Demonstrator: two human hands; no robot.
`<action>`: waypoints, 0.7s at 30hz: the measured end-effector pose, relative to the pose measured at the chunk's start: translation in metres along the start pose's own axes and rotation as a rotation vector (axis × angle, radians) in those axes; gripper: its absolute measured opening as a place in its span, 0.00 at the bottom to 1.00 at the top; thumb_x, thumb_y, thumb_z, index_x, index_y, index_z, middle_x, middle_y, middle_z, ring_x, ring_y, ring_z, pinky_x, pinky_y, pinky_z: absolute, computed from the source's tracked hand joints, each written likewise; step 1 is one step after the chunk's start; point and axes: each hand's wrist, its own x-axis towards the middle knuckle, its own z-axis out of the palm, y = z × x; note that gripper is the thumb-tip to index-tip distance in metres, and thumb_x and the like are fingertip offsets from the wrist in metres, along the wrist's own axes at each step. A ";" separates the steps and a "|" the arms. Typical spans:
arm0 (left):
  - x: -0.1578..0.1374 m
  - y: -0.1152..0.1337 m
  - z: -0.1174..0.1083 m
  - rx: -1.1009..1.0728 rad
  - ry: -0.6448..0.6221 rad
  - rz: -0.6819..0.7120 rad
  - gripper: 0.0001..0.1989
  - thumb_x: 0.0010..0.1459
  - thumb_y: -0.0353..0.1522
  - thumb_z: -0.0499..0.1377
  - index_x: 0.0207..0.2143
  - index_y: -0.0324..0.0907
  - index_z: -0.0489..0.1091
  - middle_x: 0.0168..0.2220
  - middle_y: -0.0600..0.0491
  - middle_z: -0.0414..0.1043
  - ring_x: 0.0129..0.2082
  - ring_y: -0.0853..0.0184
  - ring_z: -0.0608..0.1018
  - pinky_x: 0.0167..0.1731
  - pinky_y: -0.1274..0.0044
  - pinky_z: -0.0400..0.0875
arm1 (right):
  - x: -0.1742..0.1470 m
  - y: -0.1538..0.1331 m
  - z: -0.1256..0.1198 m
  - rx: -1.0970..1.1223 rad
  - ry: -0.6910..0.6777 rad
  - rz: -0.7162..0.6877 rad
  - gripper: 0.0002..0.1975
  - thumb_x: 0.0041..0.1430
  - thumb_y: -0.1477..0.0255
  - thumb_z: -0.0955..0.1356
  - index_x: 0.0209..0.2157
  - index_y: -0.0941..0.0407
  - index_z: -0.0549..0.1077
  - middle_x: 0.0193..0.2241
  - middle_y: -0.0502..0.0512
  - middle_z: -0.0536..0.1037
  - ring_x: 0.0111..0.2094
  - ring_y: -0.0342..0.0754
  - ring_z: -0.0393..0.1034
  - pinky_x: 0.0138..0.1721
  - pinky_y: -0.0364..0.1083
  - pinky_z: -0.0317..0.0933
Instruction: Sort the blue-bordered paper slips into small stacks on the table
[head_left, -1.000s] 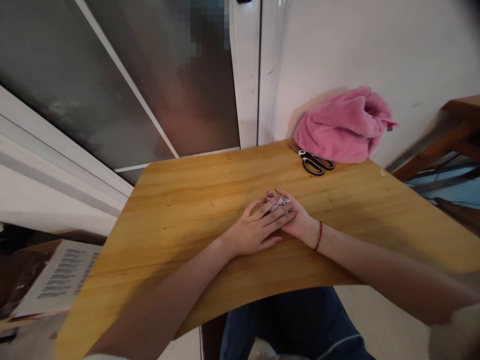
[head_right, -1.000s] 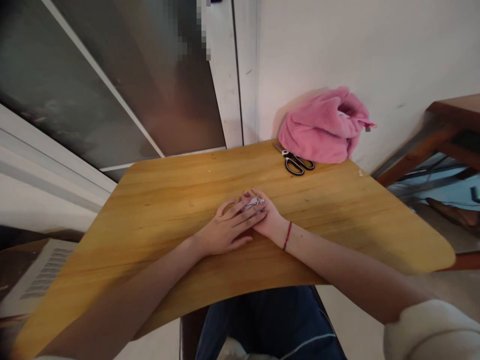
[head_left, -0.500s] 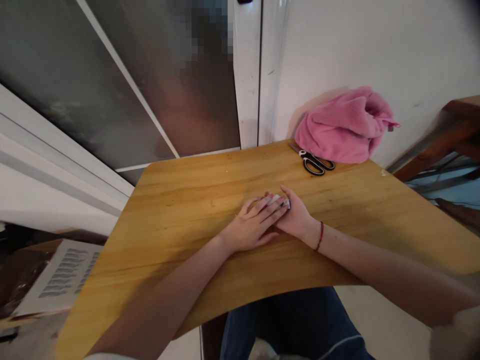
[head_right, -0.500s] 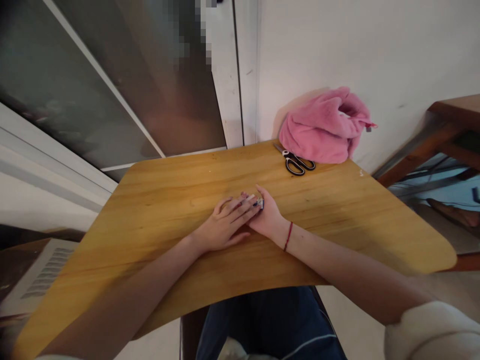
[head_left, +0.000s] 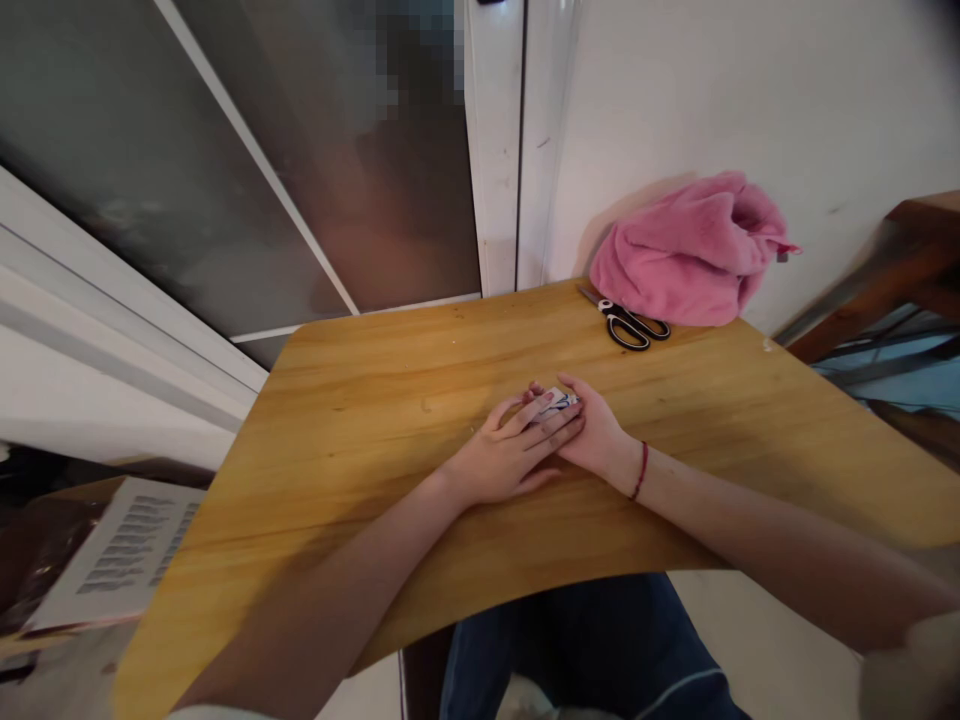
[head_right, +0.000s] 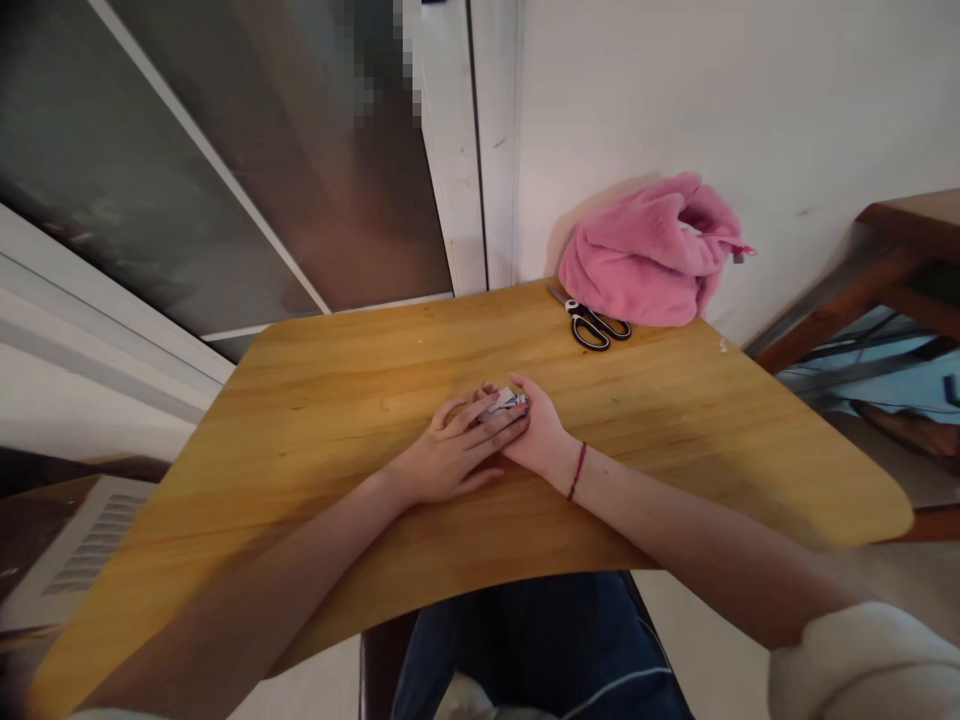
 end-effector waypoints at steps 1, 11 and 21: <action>0.000 0.000 -0.001 -0.002 -0.004 0.014 0.27 0.67 0.43 0.42 0.65 0.45 0.51 0.67 0.58 0.50 0.66 0.61 0.51 0.63 0.66 0.44 | -0.001 0.000 0.000 -0.003 0.004 0.000 0.12 0.63 0.68 0.59 0.34 0.60 0.70 0.23 0.56 0.77 0.28 0.46 0.75 0.32 0.42 0.72; 0.002 0.000 0.004 0.006 0.045 -0.049 0.27 0.67 0.43 0.44 0.65 0.45 0.52 0.66 0.57 0.53 0.65 0.60 0.54 0.63 0.66 0.46 | 0.003 0.003 -0.001 -0.021 -0.074 0.074 0.13 0.64 0.68 0.57 0.34 0.58 0.69 0.26 0.53 0.78 0.31 0.45 0.75 0.39 0.44 0.71; -0.001 0.001 0.000 0.056 0.083 -0.002 0.28 0.66 0.43 0.46 0.65 0.47 0.50 0.66 0.56 0.52 0.65 0.61 0.54 0.63 0.66 0.44 | 0.000 0.000 -0.003 -0.062 -0.078 0.112 0.16 0.64 0.66 0.57 0.35 0.60 0.72 0.26 0.55 0.79 0.34 0.46 0.76 0.40 0.44 0.70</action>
